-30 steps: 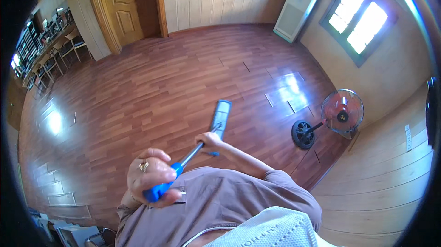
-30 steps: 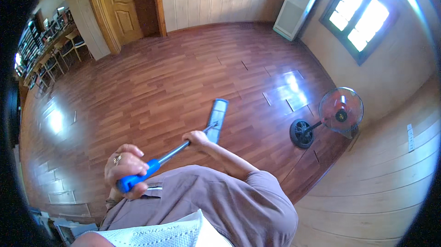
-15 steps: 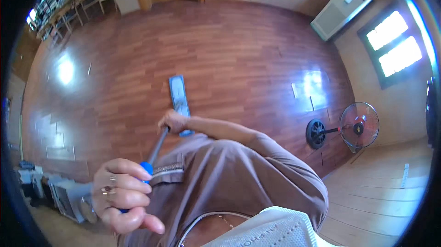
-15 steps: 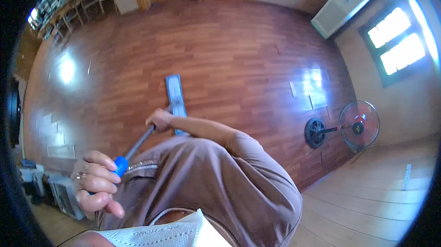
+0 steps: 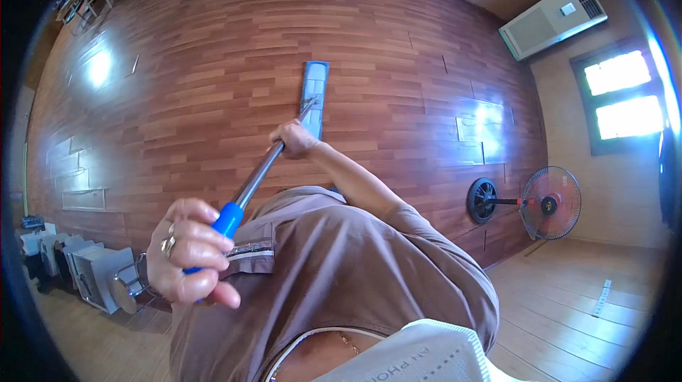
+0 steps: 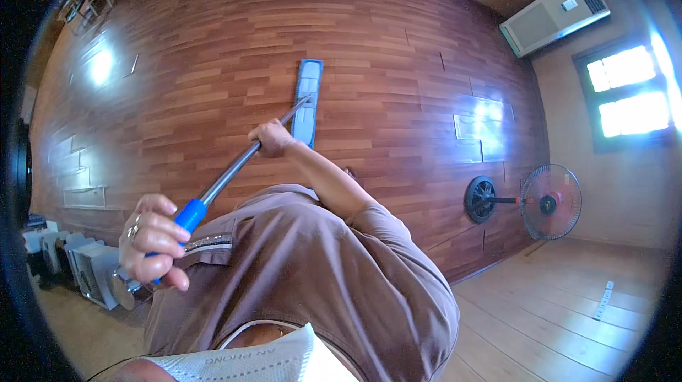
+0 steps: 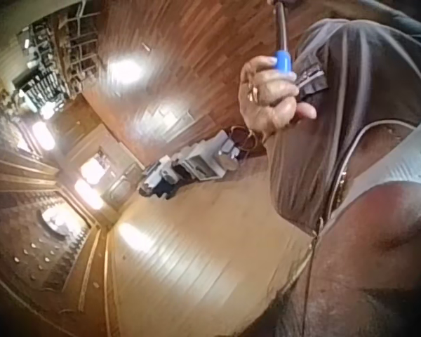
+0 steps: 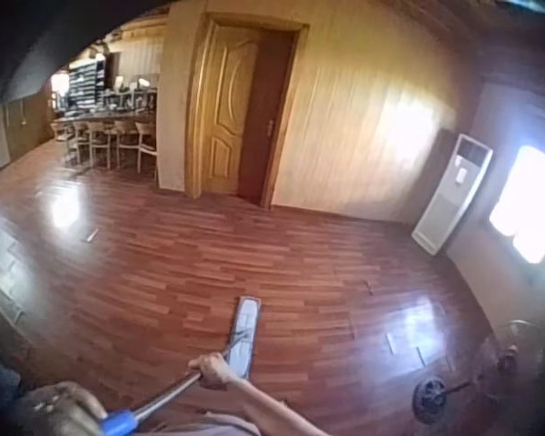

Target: Mopping a wooden floor using a flat mop in a large room.

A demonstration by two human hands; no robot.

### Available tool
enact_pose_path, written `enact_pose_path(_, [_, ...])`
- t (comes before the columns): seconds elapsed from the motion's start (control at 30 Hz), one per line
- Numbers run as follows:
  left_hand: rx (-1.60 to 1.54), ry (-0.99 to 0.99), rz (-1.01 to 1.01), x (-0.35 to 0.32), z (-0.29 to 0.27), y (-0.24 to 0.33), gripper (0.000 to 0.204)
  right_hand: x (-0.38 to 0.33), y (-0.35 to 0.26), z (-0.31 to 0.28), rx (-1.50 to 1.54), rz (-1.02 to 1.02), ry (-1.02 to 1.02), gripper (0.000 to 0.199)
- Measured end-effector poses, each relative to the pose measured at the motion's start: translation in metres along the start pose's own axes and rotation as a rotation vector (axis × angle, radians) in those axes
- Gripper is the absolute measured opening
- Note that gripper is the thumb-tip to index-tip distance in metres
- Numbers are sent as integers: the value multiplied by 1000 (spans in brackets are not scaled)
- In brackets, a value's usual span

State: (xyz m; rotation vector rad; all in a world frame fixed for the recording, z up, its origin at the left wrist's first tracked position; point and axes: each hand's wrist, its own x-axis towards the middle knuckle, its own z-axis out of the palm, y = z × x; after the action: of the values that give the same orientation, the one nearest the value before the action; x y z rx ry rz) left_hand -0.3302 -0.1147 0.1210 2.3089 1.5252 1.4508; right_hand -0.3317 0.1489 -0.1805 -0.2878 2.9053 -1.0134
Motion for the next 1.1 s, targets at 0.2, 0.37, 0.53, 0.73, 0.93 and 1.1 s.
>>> enact_pose_path(0.2, [-239, 183, -71, 48, 68, -73, 34, -67, 105, -43, 12, 222, 83, 21])
enact_pose_path(0.37, [-395, -10, -169, 106, 118, -125, 33, -156, 175, -86, -68, 247, 398, 30])
enact_pose_path(0.53, [-620, -215, -237, 166, 176, -190, 32, -238, 225, -134, -95, 504, 464, 22])
enact_pose_path(0.73, [-764, -291, -417, 214, 247, -234, 16, -316, 288, -153, -23, 785, 595, 14])
enact_pose_path(0.93, [-748, -293, -543, 237, 275, -262, 12, -334, 343, -183, -261, 707, 551, 20])
enact_pose_path(1.1, [-686, -200, -625, 246, 272, -266, 12, -310, 393, -195, -89, 572, 598, 11])
